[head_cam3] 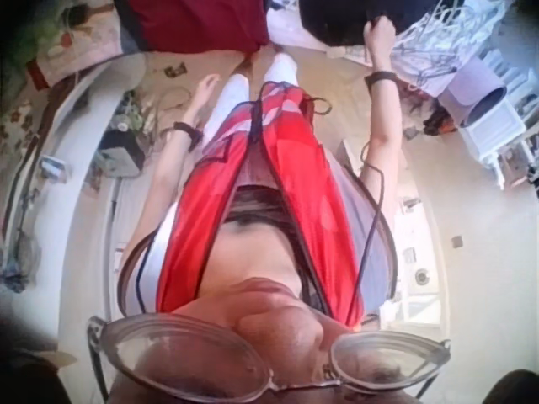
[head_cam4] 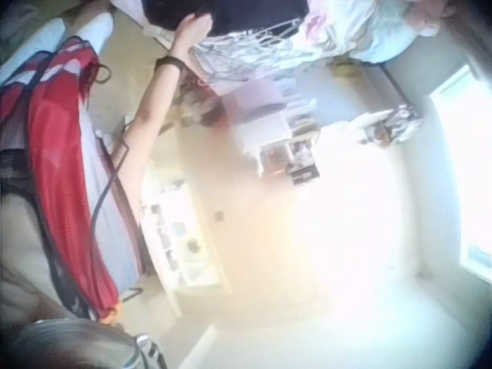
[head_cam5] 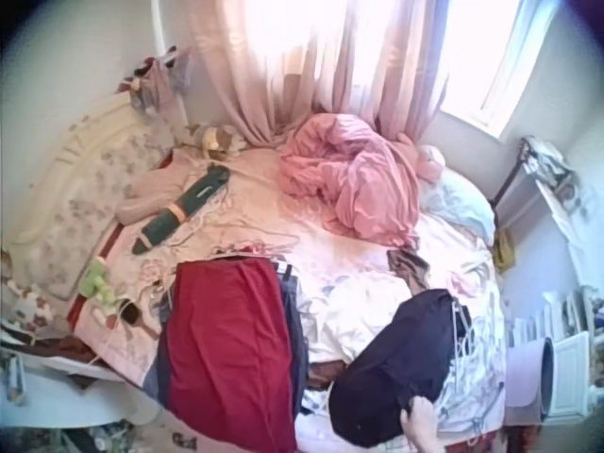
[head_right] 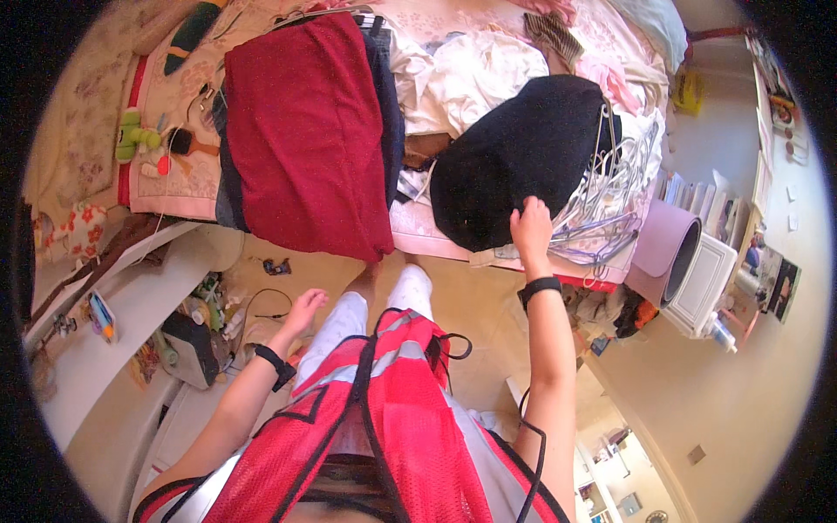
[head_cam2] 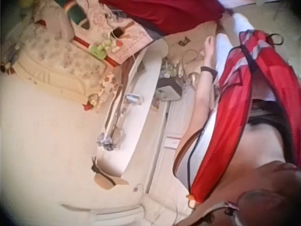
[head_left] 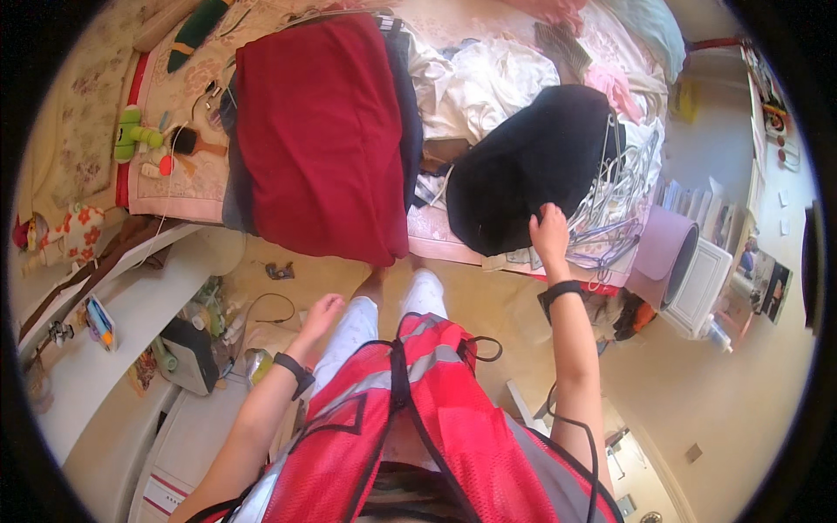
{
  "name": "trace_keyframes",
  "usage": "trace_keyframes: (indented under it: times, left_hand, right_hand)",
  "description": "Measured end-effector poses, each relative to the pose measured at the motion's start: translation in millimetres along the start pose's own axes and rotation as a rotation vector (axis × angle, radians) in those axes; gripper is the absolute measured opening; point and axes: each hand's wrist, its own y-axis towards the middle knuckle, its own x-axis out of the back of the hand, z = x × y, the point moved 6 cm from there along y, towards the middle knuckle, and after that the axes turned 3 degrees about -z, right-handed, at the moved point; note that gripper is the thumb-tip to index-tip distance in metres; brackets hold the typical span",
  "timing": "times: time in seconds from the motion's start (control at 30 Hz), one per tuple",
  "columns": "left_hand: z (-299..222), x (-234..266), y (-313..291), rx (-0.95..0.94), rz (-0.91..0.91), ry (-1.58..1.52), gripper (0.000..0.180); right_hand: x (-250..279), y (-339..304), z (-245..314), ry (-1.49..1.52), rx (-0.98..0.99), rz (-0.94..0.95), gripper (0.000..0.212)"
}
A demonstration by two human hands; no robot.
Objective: The person buttons a navy shirt, then places a red shirt, a black shirt, and a white garment onto plastic hangers and hangs them in a closet.
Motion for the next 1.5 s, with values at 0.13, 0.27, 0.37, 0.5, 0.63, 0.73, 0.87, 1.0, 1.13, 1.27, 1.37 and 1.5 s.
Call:
trace_keyframes:
  times: [0.13,0.27,0.37,0.5,0.63,0.73,0.87,1.0,1.13,1.27,1.37,1.5]
  left_hand:
    - [7.2,-22.7,-1.0,0.058,0.019,-0.097,0.034]
    - [-16.8,-41.1,3.3,0.04,-0.01,-0.032,0.032]
    - [-42.0,-59.7,9.2,0.03,-0.042,-0.083,0.031]
    - [-100.7,-107.1,27.2,-0.033,-0.066,-0.134,0.029]
    - [-150.8,-186.3,54.6,-0.117,0.019,-0.024,0.044]
    - [-232.0,-241.0,50.7,-0.473,-0.064,0.405,0.068]
    - [-243.8,-273.8,62.5,-0.496,-0.075,0.447,0.061]
    - [-264.5,-250.3,58.2,-0.504,-0.167,0.027,0.028]
    - [-356.8,-179.8,-3.7,-0.561,-0.437,0.113,0.007]
    - [-373.9,-95.4,-41.3,-0.182,-0.312,-0.786,0.034]
    - [-434.9,-75.3,-106.8,-0.605,-0.137,-1.02,0.022]
    - [-508.0,-91.5,-135.3,-0.858,0.272,-1.205,0.016]
  right_hand:
    - [-12.9,25.7,0.2,-0.149,-0.062,-0.016,0.062]
    - [-60.4,29.6,-31.2,-0.115,-0.325,0.26,0.075]
    - [-80.5,29.6,-58.2,0.093,-0.343,0.242,0.054]
    - [-64.9,9.4,-56.8,0.439,-0.327,0.284,0.032]
    - [-5.5,-18.3,-44.7,1.022,-0.307,0.355,0.03]
    - [40.9,-39.0,-23.2,1.204,-0.209,0.55,0.033]
    - [122.2,-33.6,6.1,1.299,0.167,0.636,0.039]
    - [213.6,-6.4,0.5,1.393,0.526,0.509,0.033]
    - [248.9,-1.7,-25.2,1.42,0.672,0.499,0.035]
    - [288.1,-23.5,-12.2,1.518,0.794,0.553,0.038]
    - [316.0,-30.5,-12.6,1.824,0.919,0.606,0.034]
    - [286.2,11.3,-50.8,1.733,0.818,0.444,0.019]
